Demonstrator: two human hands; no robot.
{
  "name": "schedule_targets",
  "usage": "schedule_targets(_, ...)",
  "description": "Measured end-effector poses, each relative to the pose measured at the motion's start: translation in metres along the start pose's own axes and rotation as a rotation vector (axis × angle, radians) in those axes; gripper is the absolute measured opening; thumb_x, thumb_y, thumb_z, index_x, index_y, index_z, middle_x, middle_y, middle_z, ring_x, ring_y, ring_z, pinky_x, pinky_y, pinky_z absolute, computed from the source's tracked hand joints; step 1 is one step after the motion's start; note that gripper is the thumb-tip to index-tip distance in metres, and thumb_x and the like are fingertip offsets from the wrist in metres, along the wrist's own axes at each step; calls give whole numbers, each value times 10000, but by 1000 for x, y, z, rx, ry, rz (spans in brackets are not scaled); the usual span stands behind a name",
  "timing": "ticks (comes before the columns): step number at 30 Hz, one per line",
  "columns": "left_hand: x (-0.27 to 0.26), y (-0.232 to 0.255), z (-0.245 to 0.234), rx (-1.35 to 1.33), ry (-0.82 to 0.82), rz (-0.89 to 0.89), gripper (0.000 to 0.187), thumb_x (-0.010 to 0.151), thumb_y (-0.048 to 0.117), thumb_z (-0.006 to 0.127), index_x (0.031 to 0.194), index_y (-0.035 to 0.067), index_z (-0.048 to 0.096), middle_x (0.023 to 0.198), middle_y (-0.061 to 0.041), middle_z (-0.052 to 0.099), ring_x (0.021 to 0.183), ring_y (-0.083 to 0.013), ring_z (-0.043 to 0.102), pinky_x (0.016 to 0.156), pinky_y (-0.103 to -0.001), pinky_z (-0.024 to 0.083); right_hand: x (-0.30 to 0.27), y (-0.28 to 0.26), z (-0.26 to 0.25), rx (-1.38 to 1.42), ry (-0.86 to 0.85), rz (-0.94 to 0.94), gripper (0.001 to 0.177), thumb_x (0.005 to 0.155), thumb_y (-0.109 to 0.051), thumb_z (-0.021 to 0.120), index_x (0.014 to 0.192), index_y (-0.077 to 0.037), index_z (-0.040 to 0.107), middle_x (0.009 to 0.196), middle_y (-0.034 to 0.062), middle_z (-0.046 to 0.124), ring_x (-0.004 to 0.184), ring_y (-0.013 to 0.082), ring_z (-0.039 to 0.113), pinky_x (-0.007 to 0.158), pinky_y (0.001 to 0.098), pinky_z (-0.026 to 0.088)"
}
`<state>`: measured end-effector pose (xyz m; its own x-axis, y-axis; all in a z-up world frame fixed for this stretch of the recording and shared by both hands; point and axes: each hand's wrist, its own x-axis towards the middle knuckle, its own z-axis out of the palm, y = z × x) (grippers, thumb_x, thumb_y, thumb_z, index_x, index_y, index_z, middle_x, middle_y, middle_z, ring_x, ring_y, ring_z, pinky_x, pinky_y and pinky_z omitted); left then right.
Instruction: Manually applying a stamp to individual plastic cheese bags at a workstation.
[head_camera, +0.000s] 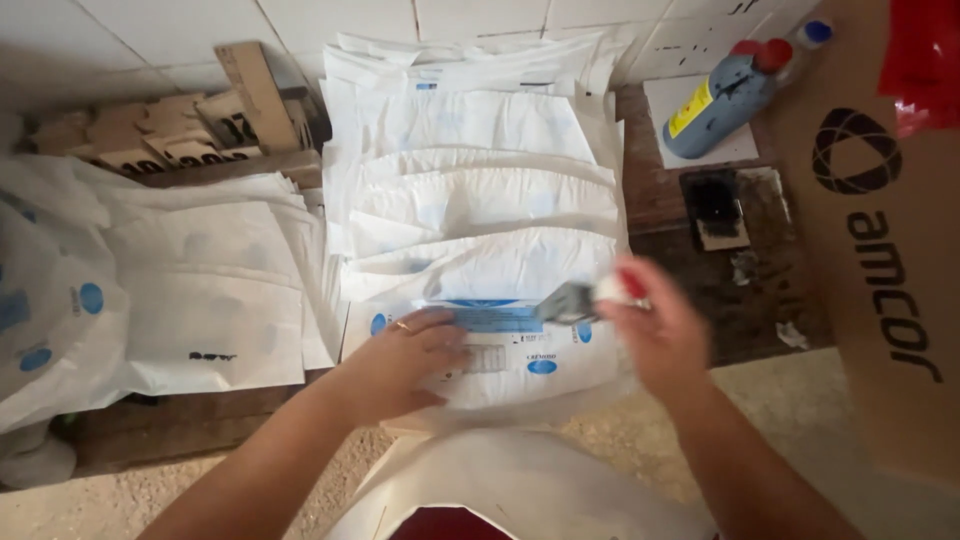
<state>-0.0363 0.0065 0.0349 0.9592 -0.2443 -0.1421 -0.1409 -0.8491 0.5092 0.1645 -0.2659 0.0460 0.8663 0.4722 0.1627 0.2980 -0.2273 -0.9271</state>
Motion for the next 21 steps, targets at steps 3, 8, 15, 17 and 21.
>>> schedule_targets(3, -7, -17, 21, -38, 227, 123, 325, 834, 397, 817, 1118, 245, 770, 1237, -46, 700, 1343, -340, 553, 1021, -474, 503, -10, -57, -32, 39, 105, 41, 580, 895, 30, 703, 1453, 13, 543, 1171, 199, 652, 1037, 220, 636, 927, 345, 570)
schedule_targets(8, -3, -28, 17, -220, 247, 22, 132, 881, 221, 748, 1000, 220, 805, 1036, -45, 777, 1109, -312, 706, 932, -427, 578, -25, -5, -71, 75, 207, -17, 526, 973, 24, 640, 1467, 91, 474, 1192, 268, 621, 1087, 356, 668, 855, 417, 599)
schedule_targets(15, 25, -27, -42, -306, 362, -508, 391, 1038, 457, 533, 835, 124, 552, 727, -56, 640, 662, -263, 591, 624, -414, 432, -49, -5, -45, -331, 31, 12, 464, 962, -177, 629, 1404, -45, 576, 1340, 134, 640, 1130, 235, 637, 955, 340, 525)
schedule_targets(17, 35, -42, -40, -243, 454, -493, 282, 1047, 408, 559, 928, 167, 642, 813, -36, 694, 734, -249, 670, 702, -394, 521, -46, 11, -20, -279, 9, -107, 469, 918, -135, 706, 1362, -16, 613, 1232, 163, 652, 1078, 301, 672, 906, 372, 570)
schedule_targets(21, 54, -61, -49, -127, 560, -556, 250, 1086, 393, 524, 1035, 222, 699, 881, 9, 729, 794, -228, 747, 739, -385, 610, -20, 22, 16, -446, -14, -455, 462, 932, -245, 748, 1346, -59, 660, 1092, 102, 662, 1000, 250, 690, 901, 336, 598)
